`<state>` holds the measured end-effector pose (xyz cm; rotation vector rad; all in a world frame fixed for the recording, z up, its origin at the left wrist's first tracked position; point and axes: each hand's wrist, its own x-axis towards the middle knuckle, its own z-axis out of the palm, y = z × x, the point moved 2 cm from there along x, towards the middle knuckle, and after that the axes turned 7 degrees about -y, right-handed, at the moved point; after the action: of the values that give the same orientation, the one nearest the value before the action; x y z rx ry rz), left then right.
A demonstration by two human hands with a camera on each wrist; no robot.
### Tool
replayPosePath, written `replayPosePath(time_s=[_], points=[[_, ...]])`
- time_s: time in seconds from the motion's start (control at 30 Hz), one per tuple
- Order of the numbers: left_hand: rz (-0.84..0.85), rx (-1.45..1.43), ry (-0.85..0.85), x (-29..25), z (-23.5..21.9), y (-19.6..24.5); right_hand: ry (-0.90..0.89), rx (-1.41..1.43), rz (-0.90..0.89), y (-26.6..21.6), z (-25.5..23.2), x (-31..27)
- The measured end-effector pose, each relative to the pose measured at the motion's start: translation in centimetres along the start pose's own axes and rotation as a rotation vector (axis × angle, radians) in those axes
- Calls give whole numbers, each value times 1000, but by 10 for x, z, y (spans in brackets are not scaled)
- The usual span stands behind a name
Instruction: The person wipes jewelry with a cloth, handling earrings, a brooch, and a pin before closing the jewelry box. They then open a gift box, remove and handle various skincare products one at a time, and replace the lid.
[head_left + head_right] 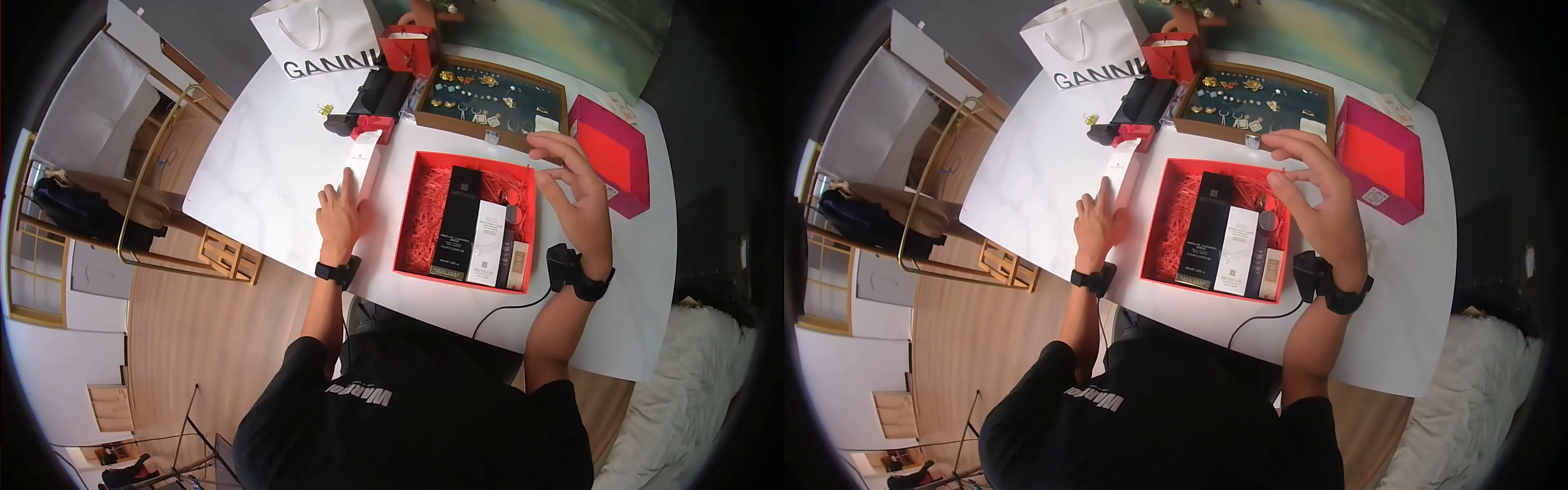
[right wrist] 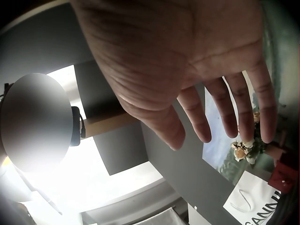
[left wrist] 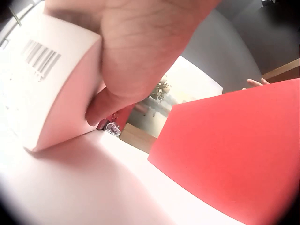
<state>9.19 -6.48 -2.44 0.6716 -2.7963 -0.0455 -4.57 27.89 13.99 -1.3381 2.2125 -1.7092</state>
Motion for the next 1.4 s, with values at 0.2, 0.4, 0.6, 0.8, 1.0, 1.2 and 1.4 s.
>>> replayPosePath(time_s=[0.2,0.4,0.6,0.8,1.0,1.2,1.4], points=[[12,-4,52,5,8,-16,4,-5,9,-3,1,-4],[410,-509,-61,4,-93,86,-36,-15,18,-5,4,-1],[651,-366,-393,37,-75,139,-100,27,8,-2,8,-1],[636,-487,-527,68,-68,145,-157,127,142,38,17,6],[470,-797,-586,68,-70,137,-248,340,334,74,31,14],[578,-1304,-615,85,-84,131,-276,406,386,66,33,10],[598,-1548,-456,110,-117,149,-277,456,338,37,45,10]])
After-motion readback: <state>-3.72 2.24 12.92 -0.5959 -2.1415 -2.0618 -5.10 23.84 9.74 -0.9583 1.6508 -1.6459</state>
